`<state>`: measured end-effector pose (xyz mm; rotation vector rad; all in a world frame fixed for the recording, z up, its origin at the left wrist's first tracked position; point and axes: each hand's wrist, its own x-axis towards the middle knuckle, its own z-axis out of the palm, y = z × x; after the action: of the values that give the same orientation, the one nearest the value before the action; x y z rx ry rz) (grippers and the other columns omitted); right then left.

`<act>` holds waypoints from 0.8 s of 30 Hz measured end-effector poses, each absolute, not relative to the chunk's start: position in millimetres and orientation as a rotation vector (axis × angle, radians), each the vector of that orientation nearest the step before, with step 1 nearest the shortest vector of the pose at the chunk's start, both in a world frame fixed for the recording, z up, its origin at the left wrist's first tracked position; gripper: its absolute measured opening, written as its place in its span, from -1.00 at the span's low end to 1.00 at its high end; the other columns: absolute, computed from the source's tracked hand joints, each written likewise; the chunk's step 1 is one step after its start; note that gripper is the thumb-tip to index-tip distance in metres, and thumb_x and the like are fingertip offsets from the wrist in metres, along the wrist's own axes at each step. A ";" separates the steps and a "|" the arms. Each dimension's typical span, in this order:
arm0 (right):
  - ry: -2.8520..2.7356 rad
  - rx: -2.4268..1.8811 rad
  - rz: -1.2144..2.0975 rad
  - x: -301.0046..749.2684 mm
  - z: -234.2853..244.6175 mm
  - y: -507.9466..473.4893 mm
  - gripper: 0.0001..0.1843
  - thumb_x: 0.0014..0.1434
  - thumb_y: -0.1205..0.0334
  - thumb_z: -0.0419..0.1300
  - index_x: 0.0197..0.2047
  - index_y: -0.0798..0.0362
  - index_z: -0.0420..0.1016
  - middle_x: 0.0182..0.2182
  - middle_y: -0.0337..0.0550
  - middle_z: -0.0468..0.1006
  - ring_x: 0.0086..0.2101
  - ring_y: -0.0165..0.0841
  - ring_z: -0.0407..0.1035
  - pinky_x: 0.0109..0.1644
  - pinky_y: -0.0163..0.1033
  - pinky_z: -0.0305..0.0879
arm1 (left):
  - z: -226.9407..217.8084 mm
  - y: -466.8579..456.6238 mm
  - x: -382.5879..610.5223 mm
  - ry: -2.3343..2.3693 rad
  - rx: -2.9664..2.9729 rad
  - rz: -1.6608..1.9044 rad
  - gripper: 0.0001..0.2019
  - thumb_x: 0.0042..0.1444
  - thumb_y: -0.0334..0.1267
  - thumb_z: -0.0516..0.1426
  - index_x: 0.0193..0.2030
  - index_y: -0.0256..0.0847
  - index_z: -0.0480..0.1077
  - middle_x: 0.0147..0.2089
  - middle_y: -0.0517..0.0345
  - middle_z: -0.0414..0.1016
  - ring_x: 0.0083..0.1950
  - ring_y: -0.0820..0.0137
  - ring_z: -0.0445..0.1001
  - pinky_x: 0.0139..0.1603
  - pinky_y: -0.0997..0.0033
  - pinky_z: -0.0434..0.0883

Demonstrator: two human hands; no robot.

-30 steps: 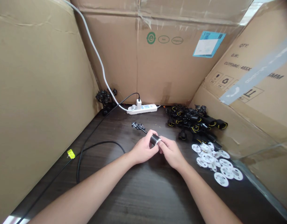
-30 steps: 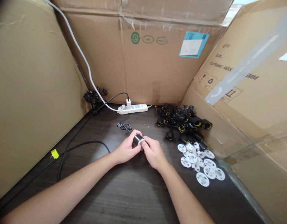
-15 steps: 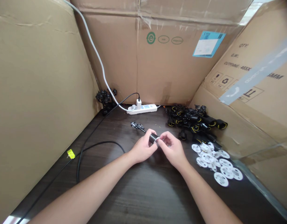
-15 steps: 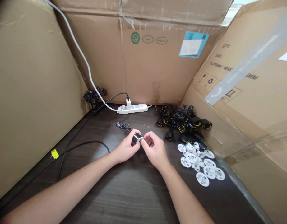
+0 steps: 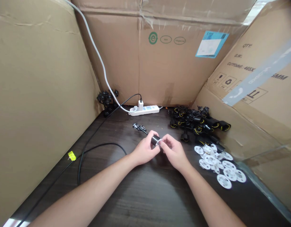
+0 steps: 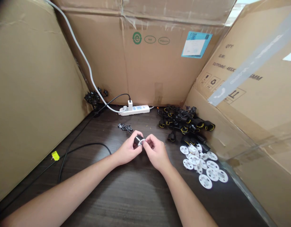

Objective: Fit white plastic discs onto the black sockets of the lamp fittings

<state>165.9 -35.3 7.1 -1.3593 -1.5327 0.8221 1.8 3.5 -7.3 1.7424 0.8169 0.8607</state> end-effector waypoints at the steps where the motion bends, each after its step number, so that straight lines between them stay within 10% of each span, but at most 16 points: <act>1: -1.534 -1.357 0.827 165.9 6.9 -35.2 -0.68 0.24 -0.03 0.21 -0.42 -0.01 0.33 -0.55 -0.29 0.37 -0.52 -0.37 0.26 -0.40 -0.28 0.21 | -7.3 3.5 1.9 0.818 1.742 0.861 -0.75 0.19 -0.28 0.15 -0.05 -0.12 0.18 -0.33 0.35 0.28 -0.39 0.51 0.25 -0.35 0.51 0.24; 24: -1.526 -1.316 0.613 162.8 13.3 -39.0 -0.74 0.22 0.13 0.20 -0.46 -0.01 0.31 -0.57 -0.29 0.36 -0.54 -0.39 0.25 -0.45 -0.30 0.19 | -1.4 2.4 0.5 0.825 1.708 0.843 -0.73 0.09 -0.36 0.14 -0.08 -0.13 0.21 -0.35 0.35 0.23 -0.40 0.51 0.19 -0.37 0.50 0.20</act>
<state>162.8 -39.0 13.3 -1.3162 -1.5258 0.6125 0.5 2.4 -1.4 1.7084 0.8249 0.8433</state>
